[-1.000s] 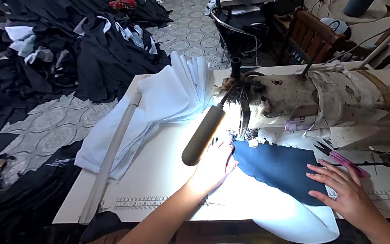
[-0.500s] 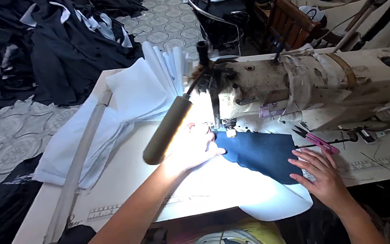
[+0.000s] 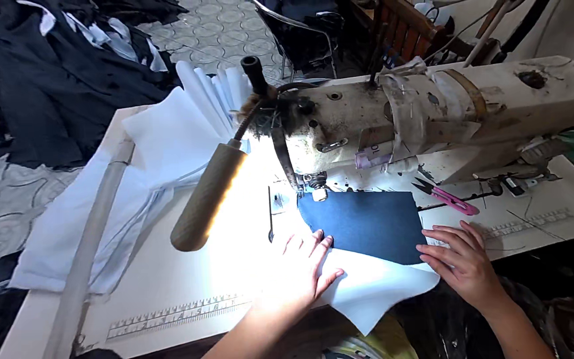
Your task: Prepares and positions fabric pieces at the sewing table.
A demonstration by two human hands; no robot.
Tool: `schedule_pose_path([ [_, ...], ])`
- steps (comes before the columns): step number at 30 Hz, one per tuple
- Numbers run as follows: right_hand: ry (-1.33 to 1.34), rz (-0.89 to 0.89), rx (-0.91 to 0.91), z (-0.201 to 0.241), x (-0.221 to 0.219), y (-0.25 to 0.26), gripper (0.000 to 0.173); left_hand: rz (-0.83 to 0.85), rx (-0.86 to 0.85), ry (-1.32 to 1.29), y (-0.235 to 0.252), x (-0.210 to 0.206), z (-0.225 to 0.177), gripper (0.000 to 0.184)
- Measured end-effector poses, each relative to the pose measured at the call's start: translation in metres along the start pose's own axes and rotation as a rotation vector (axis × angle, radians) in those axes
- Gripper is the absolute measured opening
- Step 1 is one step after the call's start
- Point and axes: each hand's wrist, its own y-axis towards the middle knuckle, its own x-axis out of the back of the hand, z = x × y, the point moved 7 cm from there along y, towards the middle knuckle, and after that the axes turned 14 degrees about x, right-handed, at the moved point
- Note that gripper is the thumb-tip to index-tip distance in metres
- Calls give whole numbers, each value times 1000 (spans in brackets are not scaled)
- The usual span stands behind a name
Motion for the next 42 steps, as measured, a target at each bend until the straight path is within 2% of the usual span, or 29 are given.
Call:
schedule_pose_path([
  [5,7,31,78,15,-5,1,31,13,74,-26,-11,3,13,62],
  [10,36,69,142,33,-11,3,33,54,53,-71,-9,9,33,55],
  [17,91,105,178,61,-33,25,30,222,-18,-141,30,18,63,52],
  [19,101,104,202,75,-43,36,28,134,-99,-130,34,29,47,53],
  [21,114,108,216,89,-53,47,28,123,-171,-146,23,31,18,48],
  [24,111,117,229,101,-68,63,29,76,-210,-113,-7,17,-11,25],
  [25,106,127,231,103,-71,69,30,33,-199,-92,-15,13,-13,23],
  [28,116,191,240,102,-79,88,29,-87,-109,-26,-29,11,-5,27],
  [30,131,231,258,101,-85,99,29,-106,-49,-10,-28,12,7,29],
  [37,218,340,254,92,-107,141,24,131,59,-78,8,19,42,33],
  [42,242,562,123,79,-123,169,33,214,99,-5,42,19,64,38],
])
